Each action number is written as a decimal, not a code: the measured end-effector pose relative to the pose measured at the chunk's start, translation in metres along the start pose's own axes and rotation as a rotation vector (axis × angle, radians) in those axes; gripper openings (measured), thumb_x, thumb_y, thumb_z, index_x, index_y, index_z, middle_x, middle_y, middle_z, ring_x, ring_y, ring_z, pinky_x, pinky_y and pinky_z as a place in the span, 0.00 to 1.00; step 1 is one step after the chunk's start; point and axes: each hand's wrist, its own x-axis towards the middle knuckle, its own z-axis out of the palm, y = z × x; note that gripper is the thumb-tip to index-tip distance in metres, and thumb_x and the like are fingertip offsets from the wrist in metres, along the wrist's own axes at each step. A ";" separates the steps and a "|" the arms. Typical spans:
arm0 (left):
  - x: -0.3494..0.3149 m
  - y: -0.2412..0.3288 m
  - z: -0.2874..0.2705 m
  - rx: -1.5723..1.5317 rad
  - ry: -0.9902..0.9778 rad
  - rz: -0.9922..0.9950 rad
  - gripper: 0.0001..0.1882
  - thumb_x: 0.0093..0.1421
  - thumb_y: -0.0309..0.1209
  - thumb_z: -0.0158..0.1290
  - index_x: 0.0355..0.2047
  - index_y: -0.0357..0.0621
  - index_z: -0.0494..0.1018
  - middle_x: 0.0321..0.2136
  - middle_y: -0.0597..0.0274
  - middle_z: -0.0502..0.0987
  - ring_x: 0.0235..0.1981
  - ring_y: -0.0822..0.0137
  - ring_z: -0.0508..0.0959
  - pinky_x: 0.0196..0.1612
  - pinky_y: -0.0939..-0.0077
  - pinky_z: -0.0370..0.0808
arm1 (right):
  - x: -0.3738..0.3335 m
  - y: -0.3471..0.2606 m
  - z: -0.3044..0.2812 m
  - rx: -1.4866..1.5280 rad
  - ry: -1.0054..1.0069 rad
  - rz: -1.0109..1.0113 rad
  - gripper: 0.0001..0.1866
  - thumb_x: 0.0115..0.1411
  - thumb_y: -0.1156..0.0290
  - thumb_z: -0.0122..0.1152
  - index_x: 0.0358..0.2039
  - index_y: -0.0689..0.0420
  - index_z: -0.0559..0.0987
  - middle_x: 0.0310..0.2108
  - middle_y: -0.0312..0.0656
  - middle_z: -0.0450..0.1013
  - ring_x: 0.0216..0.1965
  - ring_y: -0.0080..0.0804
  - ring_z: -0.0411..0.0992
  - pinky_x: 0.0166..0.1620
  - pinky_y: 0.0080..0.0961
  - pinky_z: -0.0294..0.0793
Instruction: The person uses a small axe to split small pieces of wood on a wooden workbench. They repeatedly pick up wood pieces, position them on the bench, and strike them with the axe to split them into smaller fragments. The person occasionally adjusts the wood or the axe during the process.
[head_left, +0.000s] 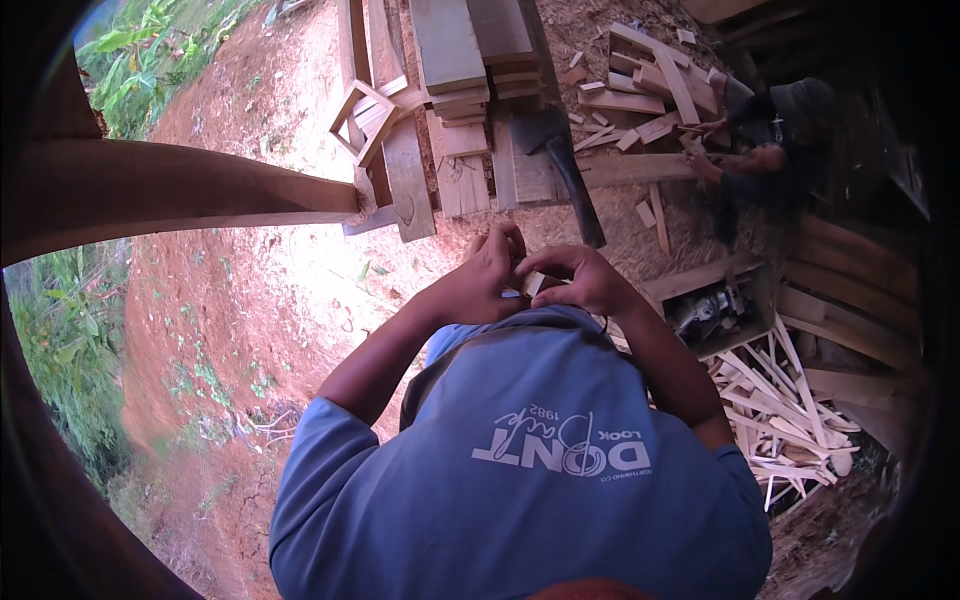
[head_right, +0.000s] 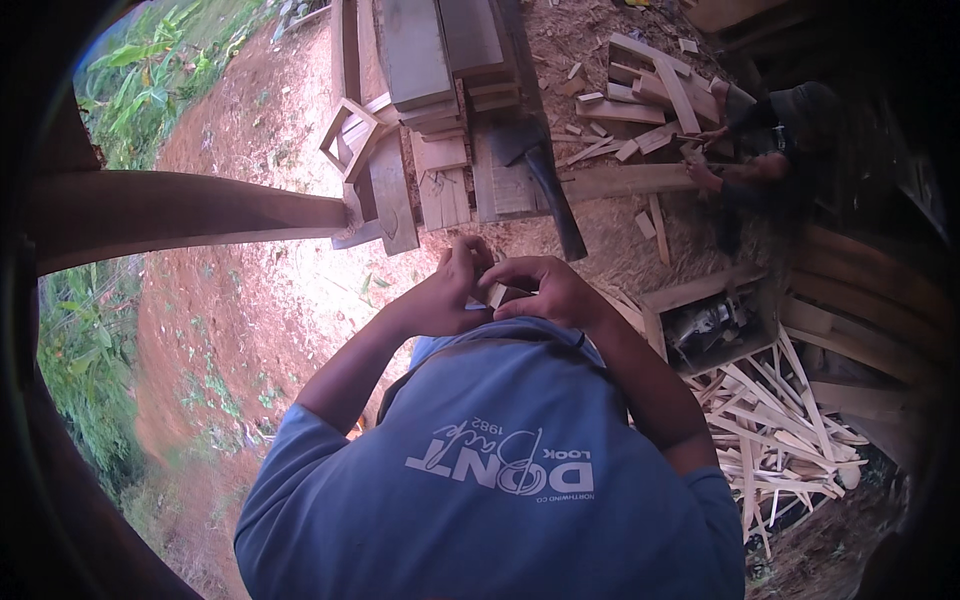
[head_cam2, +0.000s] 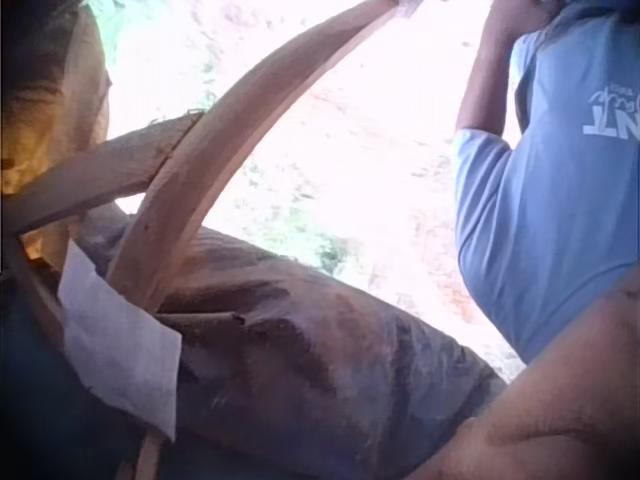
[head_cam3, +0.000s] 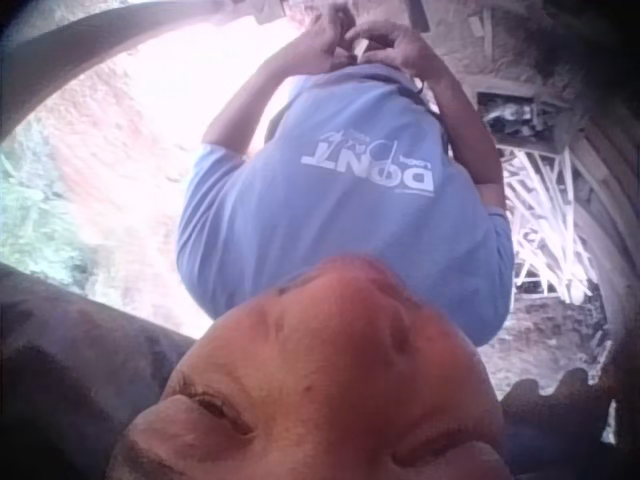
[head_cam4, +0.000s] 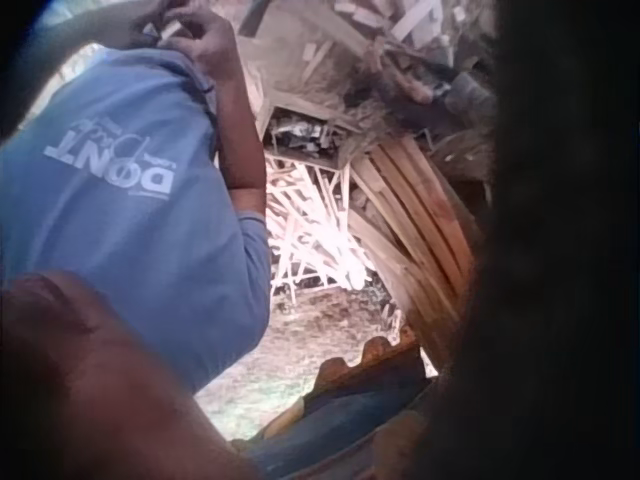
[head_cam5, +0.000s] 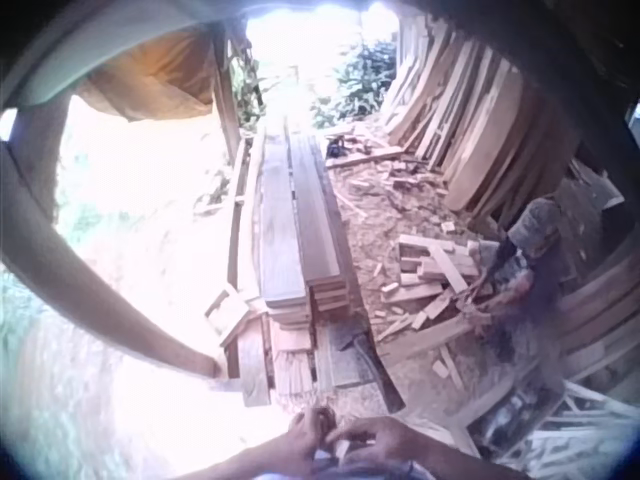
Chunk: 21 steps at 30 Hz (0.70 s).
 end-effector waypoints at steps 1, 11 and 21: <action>0.003 -0.005 0.000 -0.040 0.002 0.000 0.42 0.54 0.31 0.65 0.62 0.33 0.53 0.56 0.37 0.72 0.62 0.41 0.71 0.65 0.54 0.69 | 0.002 0.004 -0.001 -0.019 -0.013 -0.033 0.26 0.55 0.86 0.76 0.54 0.60 0.80 0.46 0.37 0.80 0.44 0.20 0.78 0.51 0.21 0.80; 0.025 -0.002 -0.017 -0.138 0.054 0.105 0.36 0.56 0.30 0.63 0.63 0.38 0.60 0.55 0.43 0.72 0.59 0.45 0.74 0.64 0.57 0.69 | 0.011 -0.011 0.015 0.175 0.325 -0.084 0.17 0.58 0.83 0.75 0.47 0.59 0.81 0.38 0.40 0.82 0.39 0.23 0.81 0.45 0.21 0.80; 0.035 -0.013 0.026 -0.479 0.557 -0.125 0.34 0.68 0.31 0.60 0.69 0.38 0.59 0.62 0.50 0.68 0.63 0.58 0.72 0.65 0.61 0.71 | 0.055 -0.026 -0.017 0.402 0.787 -0.007 0.14 0.61 0.72 0.75 0.43 0.53 0.78 0.39 0.37 0.81 0.41 0.27 0.82 0.43 0.24 0.80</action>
